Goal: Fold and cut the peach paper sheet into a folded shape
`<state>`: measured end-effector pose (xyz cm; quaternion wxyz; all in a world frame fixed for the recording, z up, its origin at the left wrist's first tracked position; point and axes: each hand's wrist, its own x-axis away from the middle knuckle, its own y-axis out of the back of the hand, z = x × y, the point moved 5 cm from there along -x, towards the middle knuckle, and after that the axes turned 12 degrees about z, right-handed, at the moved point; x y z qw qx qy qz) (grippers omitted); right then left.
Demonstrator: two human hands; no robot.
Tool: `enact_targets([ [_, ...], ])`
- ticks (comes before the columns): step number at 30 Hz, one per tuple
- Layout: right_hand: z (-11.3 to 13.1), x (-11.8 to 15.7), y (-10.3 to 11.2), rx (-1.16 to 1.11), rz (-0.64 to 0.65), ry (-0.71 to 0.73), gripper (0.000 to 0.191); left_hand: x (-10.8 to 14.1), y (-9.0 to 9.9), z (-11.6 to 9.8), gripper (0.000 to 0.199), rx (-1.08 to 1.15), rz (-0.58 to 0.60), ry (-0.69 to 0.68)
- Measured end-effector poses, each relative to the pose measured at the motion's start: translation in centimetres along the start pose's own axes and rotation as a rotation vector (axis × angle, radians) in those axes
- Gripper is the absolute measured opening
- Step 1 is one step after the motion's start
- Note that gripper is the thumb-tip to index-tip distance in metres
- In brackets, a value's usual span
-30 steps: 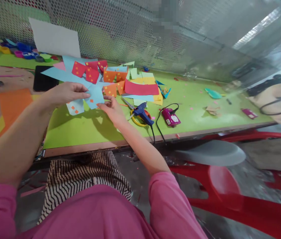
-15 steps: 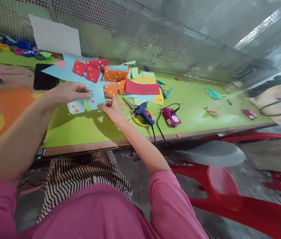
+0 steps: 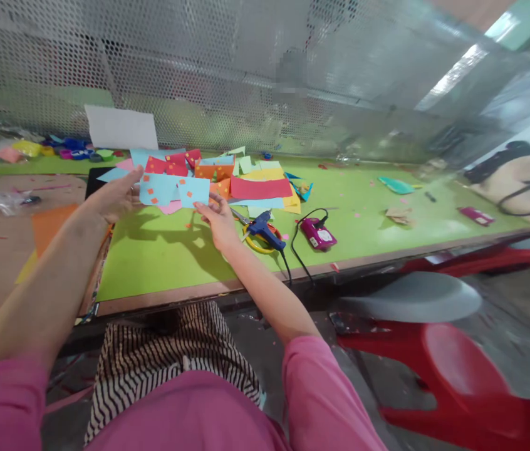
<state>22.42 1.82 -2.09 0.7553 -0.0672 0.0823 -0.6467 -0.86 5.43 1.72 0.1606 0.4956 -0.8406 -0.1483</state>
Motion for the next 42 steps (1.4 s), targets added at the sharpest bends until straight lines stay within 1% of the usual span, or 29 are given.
enact_targets([
  [1,0.2,-0.1,0.0,-0.026,-0.022,0.02,0.063,-0.1,-0.7,0.0,0.084,0.094,0.02,-0.017],
  [2,0.3,-0.2,-0.1,-0.056,-0.043,0.043,0.064,-0.2,-1.6,-0.1,0.079,0.273,0.042,-0.041],
  [3,0.5,-0.2,-0.3,-0.085,-0.058,0.069,0.064,-0.4,-2.9,-0.2,0.072,0.448,0.086,-0.061],
  [4,0.6,-0.3,-0.6,-0.111,-0.06,0.092,0.065,-0.5,-4.2,-0.3,0.064,0.576,0.132,-0.066],
  [5,0.7,-0.3,-0.9,-0.131,-0.053,0.112,0.066,-0.6,-5.4,-0.4,0.058,0.669,0.141,-0.087],
  [7,0.9,-0.3,-1.7,-0.151,-0.029,0.142,0.069,-0.9,-6.8,-0.5,0.055,0.845,0.009,-0.125],
  [9,0.9,-0.3,-2.2,-0.128,-0.01,0.152,0.069,-1.2,-7.6,-0.5,0.053,0.899,-0.075,-0.158],
  [12,0.8,-0.2,-2.3,-0.018,0.025,0.125,0.064,-1.5,-7.8,-0.4,0.042,0.935,-0.178,-0.188],
  [14,1.0,0.0,-1.8,0.082,0.019,0.132,0.058,-1.5,-7.5,-0.2,0.036,0.959,-0.239,-0.193],
  [15,1.4,0.1,-1.4,0.156,-0.011,0.174,0.055,-1.5,-7.4,-0.1,0.035,0.971,-0.262,-0.192],
  [16,2.0,0.4,-1.0,0.26,-0.051,0.247,0.051,-1.5,-7.4,-0.1,0.033,0.98,-0.282,-0.19],
  [18,3.8,1.3,-0.6,0.559,-0.12,0.455,0.035,-1.3,-7.5,-0.1,0.031,0.992,-0.308,-0.189],
  [20,5.2,2.2,-1.2,0.898,-0.121,0.656,0.02,-1.2,-7.8,-0.3,0.028,0.999,-0.306,-0.194],
  [22,5.7,2.8,-1.9,1.16,-0.084,0.772,0.021,-1.1,-8.1,-0.5,0.026,1.002,-0.288,-0.197],
  [25,5.5,2.9,-2.7,1.415,-0.038,0.819,0.027,-1.0,-8.5,-0.9,0.028,1.004,-0.259,-0.205],
  [28,5.0,2.9,-2.9,1.571,-0.018,0.833,0.032,-1.0,-8.5,-1.2,0.031,1.011,-0.233,-0.227],
  [31,4.9,3.1,-2.8,1.663,0.0,0.84,0.037,-0.9,-8.5,-1.4,0.031,1.013,-0.212,-0.246],
  [35,5.0,3.4,-2.4,1.79,0.057,0.851,0.04,-0.9,-8.6,-1.4,0.03,0.976,-0.199,-0.242],
  [40,5.5,3.7,-2.0,1.926,0.146,0.967,0.04,-0.9,-8.6,-1.1,0.03,0.943,-0.175,-0.219],
  [42,5.8,3.6,-1.7,1.943,0.201,0.977,0.039,-0.9,-8.7,-1.0,0.03,0.937,-0.156,-0.198],
])
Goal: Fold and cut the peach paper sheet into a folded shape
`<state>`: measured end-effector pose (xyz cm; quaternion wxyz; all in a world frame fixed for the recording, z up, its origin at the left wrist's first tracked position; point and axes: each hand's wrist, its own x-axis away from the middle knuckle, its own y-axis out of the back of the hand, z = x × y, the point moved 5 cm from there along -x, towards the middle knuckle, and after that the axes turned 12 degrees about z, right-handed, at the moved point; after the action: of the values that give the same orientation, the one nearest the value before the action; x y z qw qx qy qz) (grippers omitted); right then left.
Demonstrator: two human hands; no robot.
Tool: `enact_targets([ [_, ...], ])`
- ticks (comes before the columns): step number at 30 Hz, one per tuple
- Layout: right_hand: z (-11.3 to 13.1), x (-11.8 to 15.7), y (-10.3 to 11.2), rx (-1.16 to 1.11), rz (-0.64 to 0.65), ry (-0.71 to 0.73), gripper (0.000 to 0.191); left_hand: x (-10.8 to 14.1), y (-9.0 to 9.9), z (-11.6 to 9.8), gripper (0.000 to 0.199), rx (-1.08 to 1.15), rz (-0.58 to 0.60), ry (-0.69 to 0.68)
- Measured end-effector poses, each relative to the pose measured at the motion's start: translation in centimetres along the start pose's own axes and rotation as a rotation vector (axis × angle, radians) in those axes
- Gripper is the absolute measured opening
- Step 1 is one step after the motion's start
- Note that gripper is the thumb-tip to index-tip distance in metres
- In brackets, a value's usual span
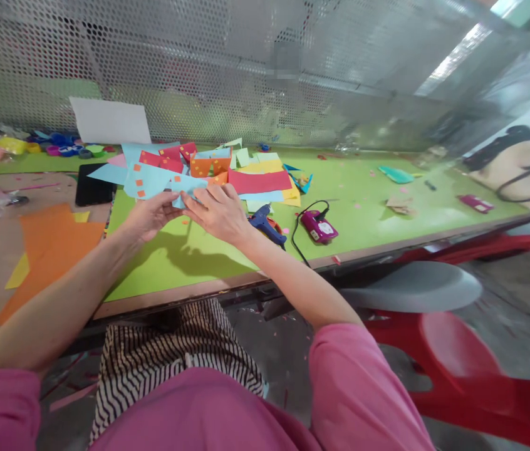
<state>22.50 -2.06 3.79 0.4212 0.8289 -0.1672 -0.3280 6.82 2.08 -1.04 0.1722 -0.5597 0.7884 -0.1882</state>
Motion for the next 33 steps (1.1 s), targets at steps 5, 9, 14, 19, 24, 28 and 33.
enact_targets([
  [5,-1.2,-0.1,0.3,-0.107,0.1,0.057,0.034,0.0,-0.1,0.1,0.033,-0.041,0.043,0.062],
  [9,-2.2,0.1,0.9,-0.41,0.016,0.002,0.031,-0.1,0.3,0.0,0.029,0.008,-0.004,0.07],
  [14,-4.1,0.4,-0.7,-1.05,-0.124,-0.537,0.03,-0.3,0.7,-0.2,0.024,0.03,-0.088,0.034],
  [19,-4.0,-1.4,-3.7,-1.471,-0.001,-0.668,0.038,-0.3,0.0,-0.5,0.031,-0.058,-0.025,0.027],
  [24,-6.0,-2.9,-5.8,-1.572,-0.035,-0.726,0.027,0.5,0.9,-1.3,0.032,-0.219,0.066,0.173],
  [28,-8.3,-4.1,-7.8,-1.626,-0.025,-0.768,0.019,3.5,1.8,-2.3,0.037,-0.385,0.183,0.368],
  [33,-11.6,-5.5,-11.3,-1.703,0.049,-0.848,0.023,7.4,2.8,-3.2,0.038,-0.694,0.387,0.509],
])
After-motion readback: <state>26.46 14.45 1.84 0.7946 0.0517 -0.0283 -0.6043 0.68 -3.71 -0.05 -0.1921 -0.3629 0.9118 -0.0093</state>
